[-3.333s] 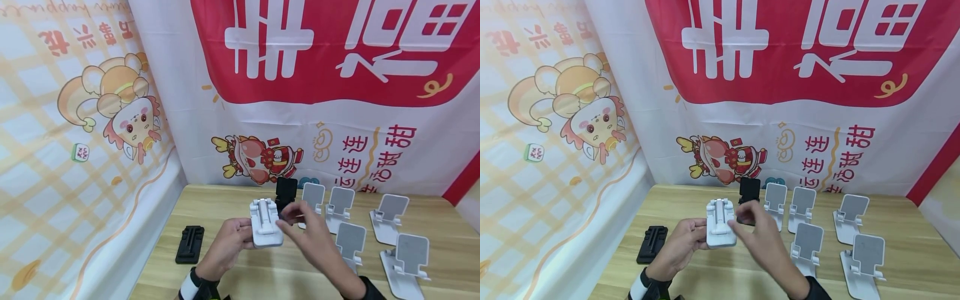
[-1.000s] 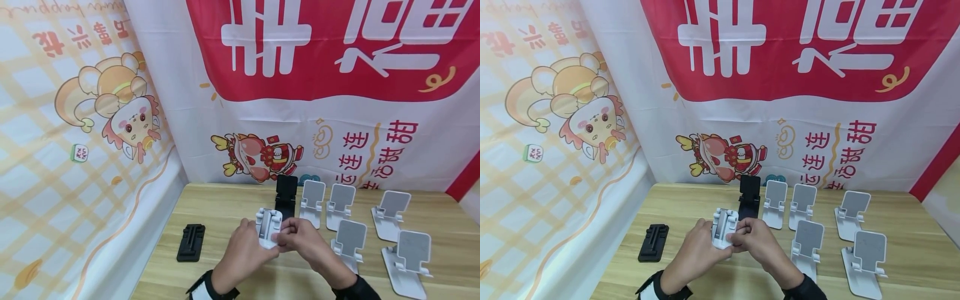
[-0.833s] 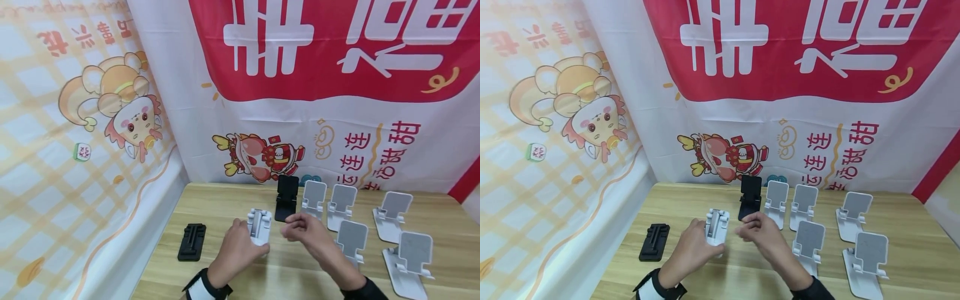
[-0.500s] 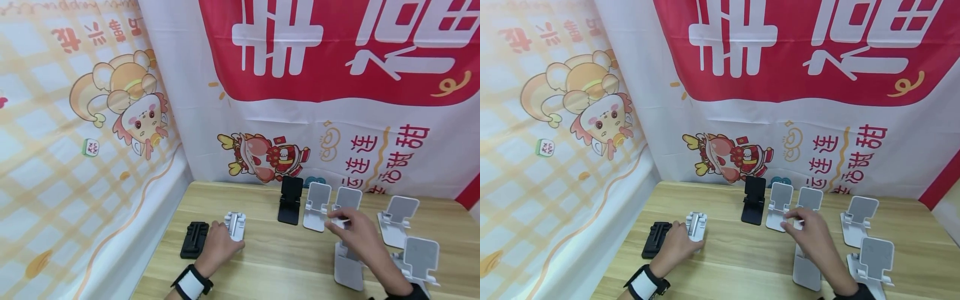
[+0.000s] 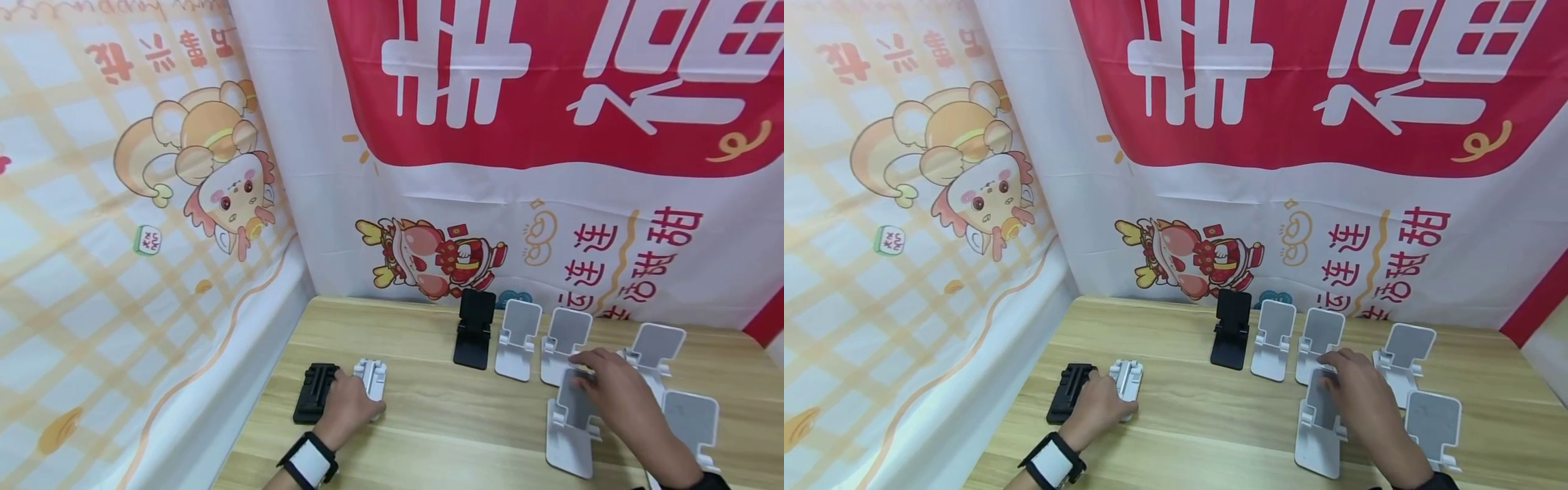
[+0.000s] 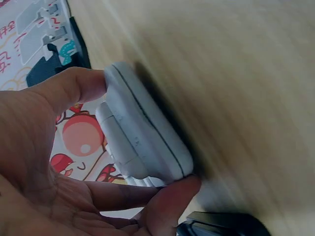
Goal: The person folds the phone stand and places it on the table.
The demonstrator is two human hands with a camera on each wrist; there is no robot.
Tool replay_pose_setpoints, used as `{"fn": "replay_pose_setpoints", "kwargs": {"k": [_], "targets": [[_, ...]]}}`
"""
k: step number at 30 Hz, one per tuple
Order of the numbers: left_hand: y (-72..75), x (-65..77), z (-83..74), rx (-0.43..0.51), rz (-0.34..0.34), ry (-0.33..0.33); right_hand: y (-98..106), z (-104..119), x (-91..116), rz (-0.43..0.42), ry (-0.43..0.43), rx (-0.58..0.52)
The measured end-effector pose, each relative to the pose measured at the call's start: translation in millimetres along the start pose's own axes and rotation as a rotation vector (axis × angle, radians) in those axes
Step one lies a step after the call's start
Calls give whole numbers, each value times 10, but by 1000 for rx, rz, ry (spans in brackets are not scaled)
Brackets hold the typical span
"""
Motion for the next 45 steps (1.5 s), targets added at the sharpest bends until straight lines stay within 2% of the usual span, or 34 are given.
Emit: {"fn": "replay_pose_setpoints", "kwargs": {"k": [6,13,18,21,23,26,29,32,34,36,38,40,42,45], "targets": [[-17,-16,43,-28,12,26,-6,1,-21,53,-10,12],[-16,-27,28,-125,38,9,-24,-13,-55,98,-25,12],[-1,10,-55,-183,33,-39,-19,-43,-78,153,-54,-3],[51,61,-179,-152,-7,-92,11,-41,-93,171,-66,-4],[97,108,-294,-89,-29,-130,36,-25,-101,175,-68,-1],[151,198,-501,90,-6,-180,68,23,-104,148,-45,1],[144,293,-712,304,89,-217,128,102,-107,86,-5,-3],[61,377,-887,464,209,-242,225,244,-136,4,40,-9],[-41,428,-979,558,297,-230,300,379,-156,-22,53,-18],[-166,477,-1062,654,379,-189,365,531,-177,-35,60,-28],[-288,521,-1122,768,462,-122,416,682,-194,-33,64,-46],[-394,546,-1166,842,530,-65,453,811,-208,-41,73,-81],[-474,556,-1197,899,578,-39,485,915,-216,-57,79,-123],[-541,543,-1213,916,607,-15,500,1037,-235,-72,88,-171]]}}
Point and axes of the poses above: each hand's wrist, its own x-axis away from the middle knuckle, its own y-axis out of the back of the hand, z = x × y, the point moved 2 cm from there along -x, towards the middle knuckle, and after that the axes turned 10 degrees about x, right-handed, at the moved point
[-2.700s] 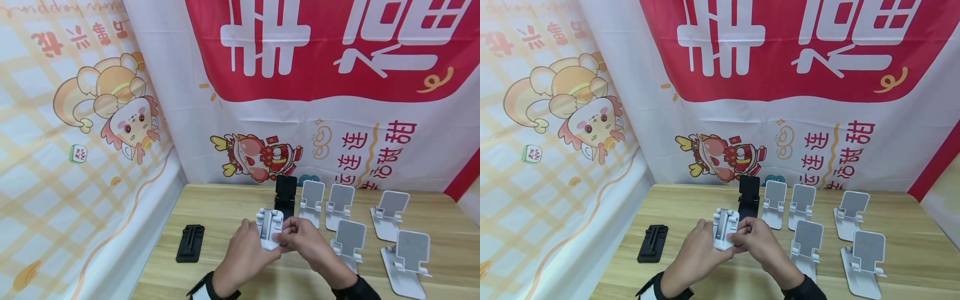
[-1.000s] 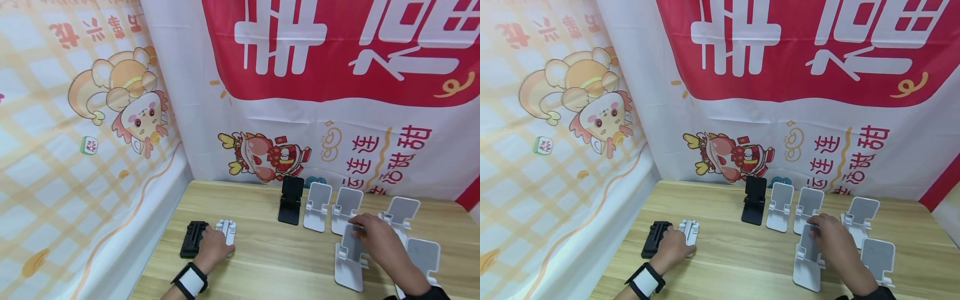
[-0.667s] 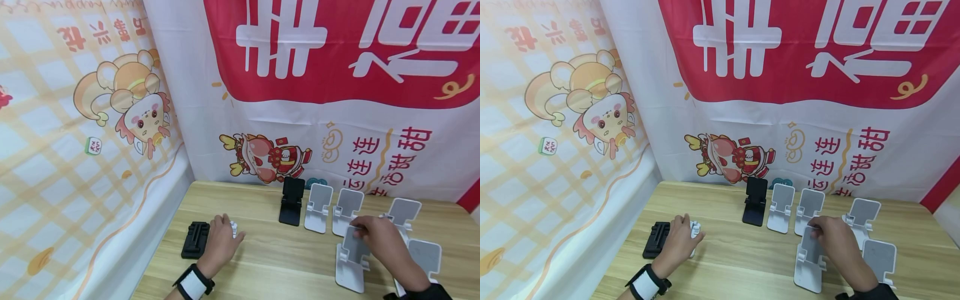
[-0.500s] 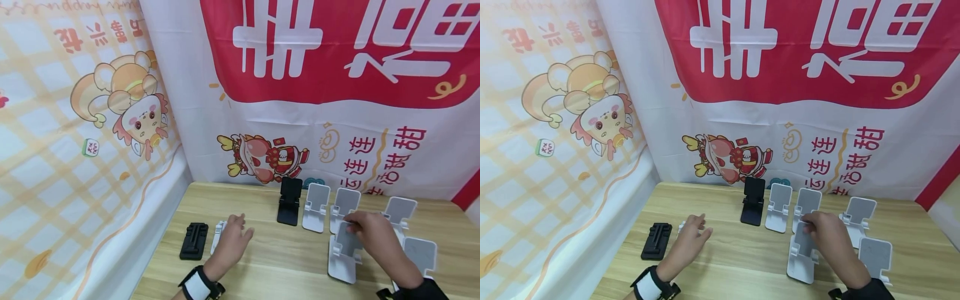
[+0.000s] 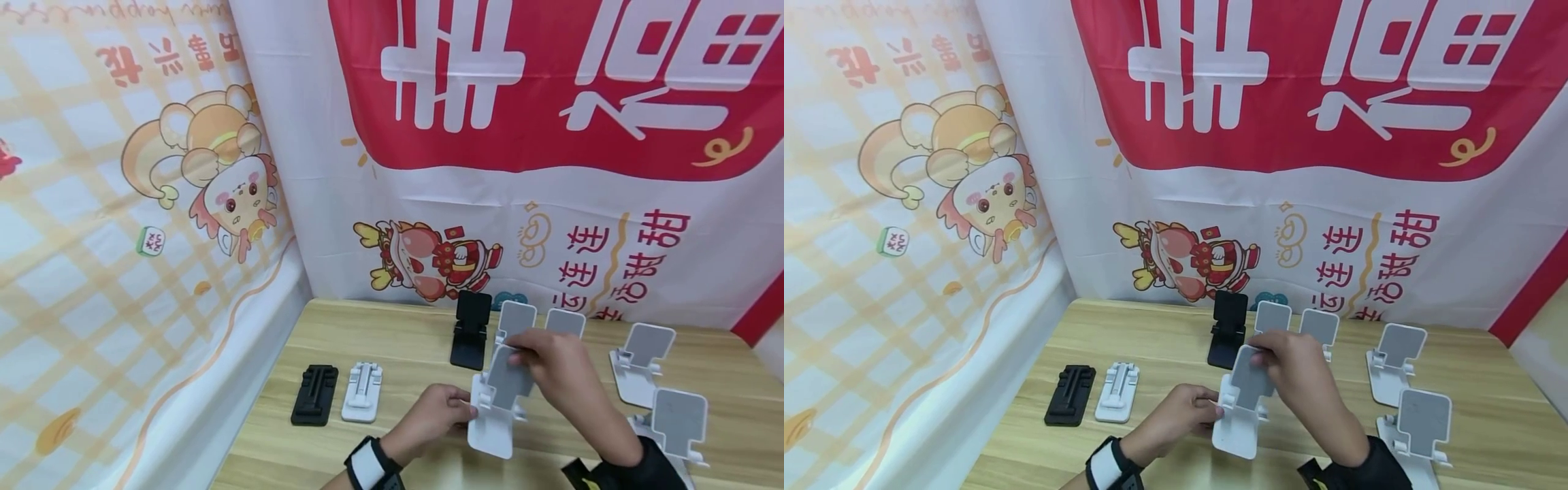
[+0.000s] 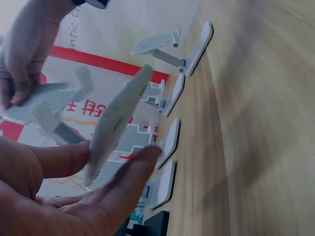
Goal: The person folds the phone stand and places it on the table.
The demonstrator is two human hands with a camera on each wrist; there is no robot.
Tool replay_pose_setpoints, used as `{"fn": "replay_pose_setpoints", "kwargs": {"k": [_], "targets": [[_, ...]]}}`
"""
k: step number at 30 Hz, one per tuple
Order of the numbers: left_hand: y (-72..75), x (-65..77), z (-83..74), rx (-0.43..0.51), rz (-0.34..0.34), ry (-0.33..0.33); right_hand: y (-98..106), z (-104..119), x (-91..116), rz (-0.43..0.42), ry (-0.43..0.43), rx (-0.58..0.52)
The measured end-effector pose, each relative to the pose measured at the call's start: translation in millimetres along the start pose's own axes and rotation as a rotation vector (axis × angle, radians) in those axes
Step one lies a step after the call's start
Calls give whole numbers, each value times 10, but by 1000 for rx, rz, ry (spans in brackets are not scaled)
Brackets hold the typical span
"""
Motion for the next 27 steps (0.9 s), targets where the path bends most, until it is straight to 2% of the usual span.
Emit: {"fn": "replay_pose_setpoints", "kwargs": {"k": [8,13,16,21,24,27], "targets": [[-4,-5,-15,27,-33,-4,-41,83,-45,-1,2,-18],[34,37,-96,58,-22,1,-61,51,-67,1,-53,-112],[67,83,-182,95,-6,7,-86,26,-84,47,-99,-239],[100,160,-343,122,18,11,-188,22,-76,223,-129,-470],[107,200,-406,129,22,7,-238,39,-60,271,-142,-496],[108,236,-438,133,20,5,-256,56,-56,233,-133,-467]]}}
Point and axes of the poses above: each hand's wrist, its own x-axis away from the middle knuckle, its own y-axis out of the back of the hand, z = x × y, the point moved 2 cm from there along -x, towards the middle knuckle, and after that the axes turned 10 degrees about x, right-handed, at the moved point
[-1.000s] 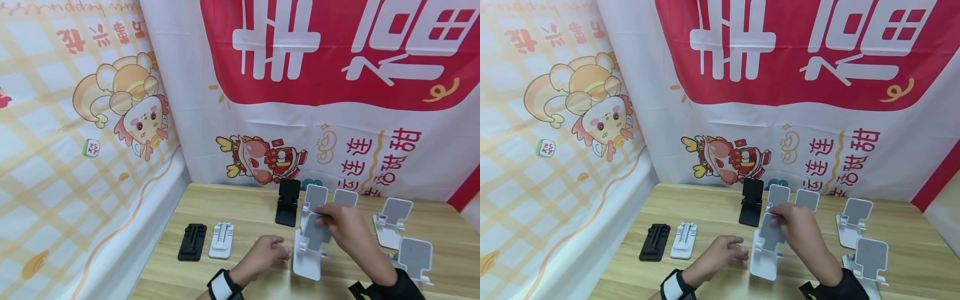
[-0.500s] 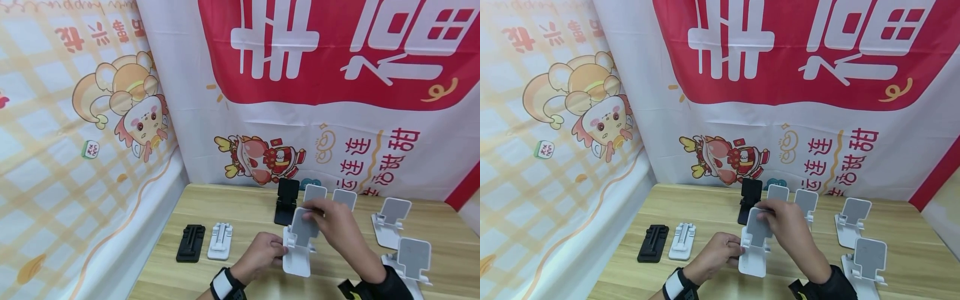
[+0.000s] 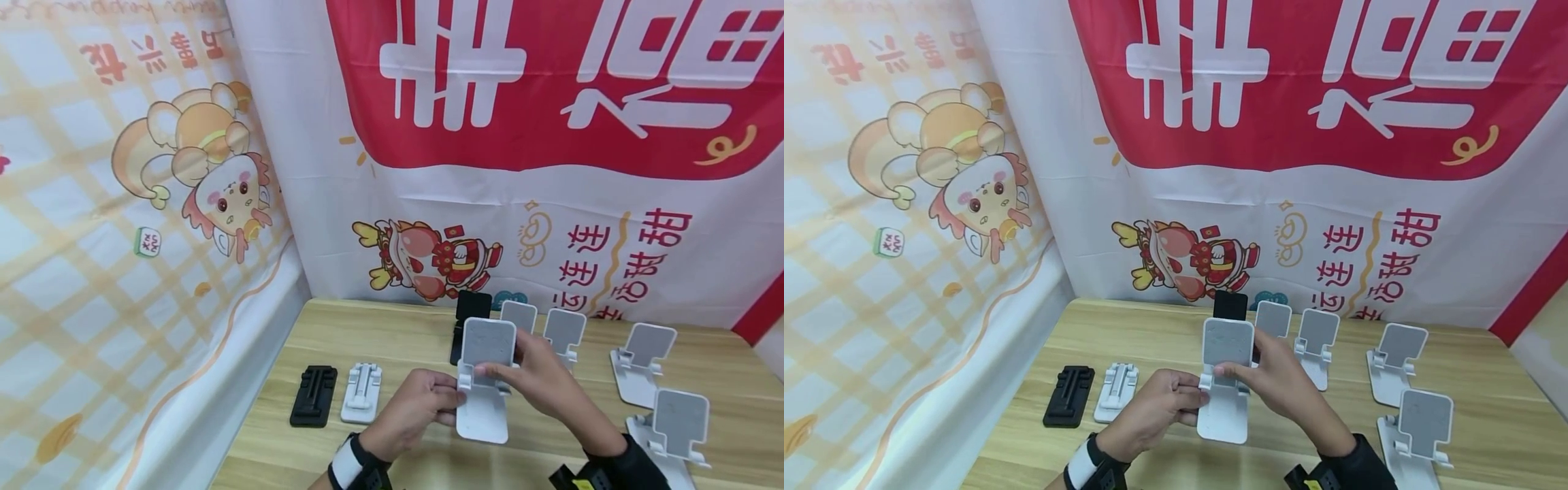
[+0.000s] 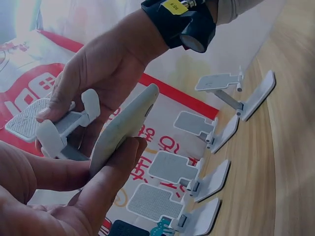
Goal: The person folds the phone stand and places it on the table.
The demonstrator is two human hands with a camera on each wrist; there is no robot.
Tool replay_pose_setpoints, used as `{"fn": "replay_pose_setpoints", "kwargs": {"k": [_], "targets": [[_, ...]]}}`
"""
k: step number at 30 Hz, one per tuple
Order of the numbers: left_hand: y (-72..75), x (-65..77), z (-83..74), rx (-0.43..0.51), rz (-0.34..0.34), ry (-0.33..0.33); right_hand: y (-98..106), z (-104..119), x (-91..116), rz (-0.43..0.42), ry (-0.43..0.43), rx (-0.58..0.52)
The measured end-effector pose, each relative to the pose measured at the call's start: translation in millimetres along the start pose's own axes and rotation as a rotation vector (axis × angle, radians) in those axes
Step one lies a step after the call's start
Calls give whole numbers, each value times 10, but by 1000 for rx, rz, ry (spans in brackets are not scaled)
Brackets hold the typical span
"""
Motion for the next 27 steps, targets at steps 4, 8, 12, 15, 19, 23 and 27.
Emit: {"fn": "replay_pose_setpoints", "kwargs": {"k": [4,8,12,15,19,23,27], "targets": [[-36,41,-13,13,1,18,-15,2,-1,-96,56,46],[-65,59,-15,16,5,31,-44,-4,3,-177,83,91],[-51,55,-15,-3,1,44,-70,0,5,-189,89,109],[-20,43,-2,-20,-9,39,-81,23,-1,-178,90,117],[56,40,52,-36,-46,9,-50,126,-3,-231,152,209],[126,37,115,-34,-70,-3,10,283,16,-343,310,371],[138,33,106,-41,-75,-8,37,393,39,-385,408,483]]}}
Point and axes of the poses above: each hand's wrist, its own x-axis away from the middle knuckle, its own y-axis out of the back of the hand, z = x × y, the point moved 2 cm from there along -x, towards the middle knuckle, and after that the axes turned 10 degrees about x, right-handed, at the moved point
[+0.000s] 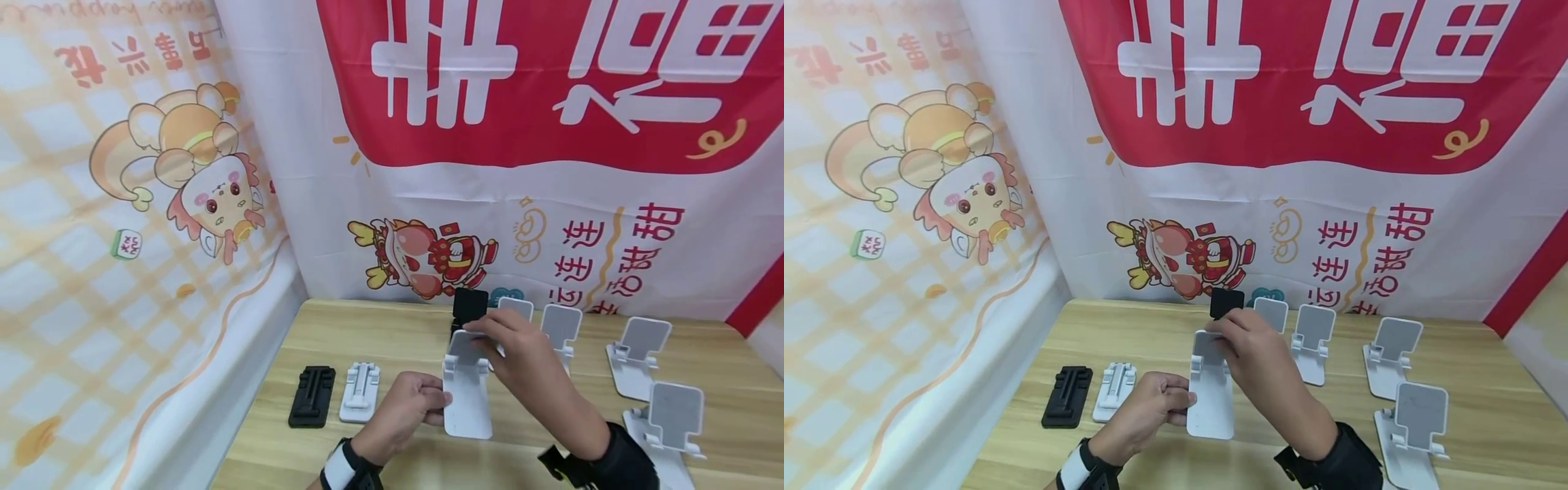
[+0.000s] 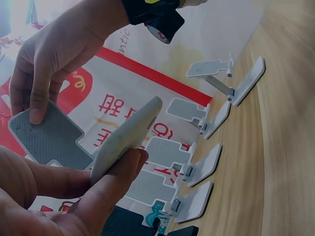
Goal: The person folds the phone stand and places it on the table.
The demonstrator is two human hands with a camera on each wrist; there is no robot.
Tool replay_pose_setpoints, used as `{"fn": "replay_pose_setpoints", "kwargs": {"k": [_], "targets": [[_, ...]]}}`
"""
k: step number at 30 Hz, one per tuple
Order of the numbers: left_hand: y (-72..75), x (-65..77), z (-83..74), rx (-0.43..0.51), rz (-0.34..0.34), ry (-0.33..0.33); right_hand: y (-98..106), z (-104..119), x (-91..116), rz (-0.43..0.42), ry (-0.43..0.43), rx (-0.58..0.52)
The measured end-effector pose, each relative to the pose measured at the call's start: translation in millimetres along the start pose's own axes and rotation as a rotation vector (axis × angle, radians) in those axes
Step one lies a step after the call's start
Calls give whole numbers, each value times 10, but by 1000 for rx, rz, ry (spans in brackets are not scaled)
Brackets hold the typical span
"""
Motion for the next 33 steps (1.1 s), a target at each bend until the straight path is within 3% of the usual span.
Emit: {"fn": "replay_pose_setpoints", "kwargs": {"k": [8,12,17,22,25,27,33], "targets": [[49,10,-49,8,-23,-2,-10,148,39,-58,108,38],[126,7,-158,19,-43,16,-90,257,173,-59,215,59],[203,21,-317,29,-84,-18,-229,401,367,-57,329,130],[228,40,-392,36,-105,-24,-286,471,419,-69,344,177],[237,47,-397,37,-107,-22,-258,451,371,-1,262,97],[240,51,-396,41,-105,-27,-230,400,321,76,150,-15],[222,69,-410,48,-90,-36,-212,51,155,325,-382,-294]]}}
Point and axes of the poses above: each hand's wrist, its own x-axis away from the middle knuckle, its own y-axis out of the back of the hand, z = x × y, the point moved 2 cm from there along -x, towards the middle knuckle, and after that the axes turned 10 degrees about x, right-handed, at the moved point
